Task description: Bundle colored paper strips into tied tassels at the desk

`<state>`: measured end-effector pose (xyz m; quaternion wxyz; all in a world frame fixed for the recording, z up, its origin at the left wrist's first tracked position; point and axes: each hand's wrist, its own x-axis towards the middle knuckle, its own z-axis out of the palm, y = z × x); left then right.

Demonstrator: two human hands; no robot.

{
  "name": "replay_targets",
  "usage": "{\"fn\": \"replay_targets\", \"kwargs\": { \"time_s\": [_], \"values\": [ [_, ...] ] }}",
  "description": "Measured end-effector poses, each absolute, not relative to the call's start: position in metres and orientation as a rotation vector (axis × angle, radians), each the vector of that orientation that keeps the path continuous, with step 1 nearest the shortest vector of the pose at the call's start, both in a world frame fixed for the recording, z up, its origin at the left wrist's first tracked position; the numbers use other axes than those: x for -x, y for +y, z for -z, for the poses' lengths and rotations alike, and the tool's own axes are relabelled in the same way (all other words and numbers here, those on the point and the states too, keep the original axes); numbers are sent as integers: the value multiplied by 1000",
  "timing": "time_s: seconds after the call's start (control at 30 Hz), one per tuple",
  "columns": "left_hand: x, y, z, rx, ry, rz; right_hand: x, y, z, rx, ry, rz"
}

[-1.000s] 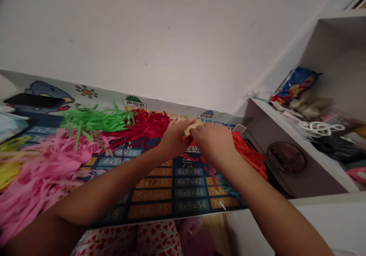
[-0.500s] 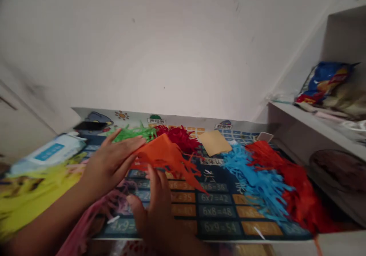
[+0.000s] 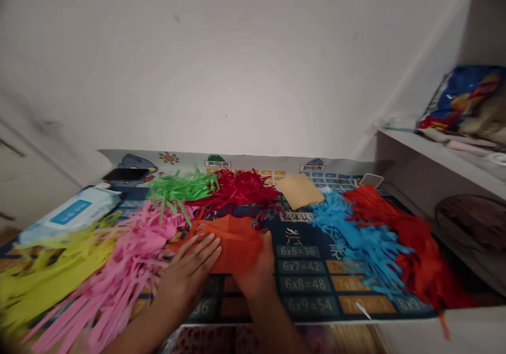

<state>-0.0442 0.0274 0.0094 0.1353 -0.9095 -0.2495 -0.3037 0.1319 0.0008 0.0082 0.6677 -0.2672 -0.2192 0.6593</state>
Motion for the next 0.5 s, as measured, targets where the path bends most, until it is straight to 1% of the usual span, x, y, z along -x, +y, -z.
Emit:
{"fn": "replay_targets", "kwargs": {
  "time_s": [0.03,0.1,0.17,0.23,0.27,0.33,0.4,0.43,0.5],
  "values": [
    [33,28,8,2673,-749,855,-154,-2,-5,664,-515,-1444],
    [11,25,39,2777,-802,699,-204,-13,1,912,-656,-1227],
    [-5,19,62,2887,-835,480,-252,-30,3,1260,-837,-862],
    [-15,13,75,2958,-861,322,-281,-49,4,1595,-1029,-421],
    [-19,10,78,2978,-876,286,-283,-59,6,1657,-1085,-319],
    [-22,6,79,3001,-911,255,-264,-75,15,1693,-1210,-259],
    [-23,4,75,3011,-958,237,-227,-84,30,1675,-1397,-290],
    [-22,4,73,3015,-978,228,-209,-84,38,1665,-1542,-306],
    [-20,4,70,3021,-1010,209,-190,-78,50,1728,-1826,-234]
  ]
}}
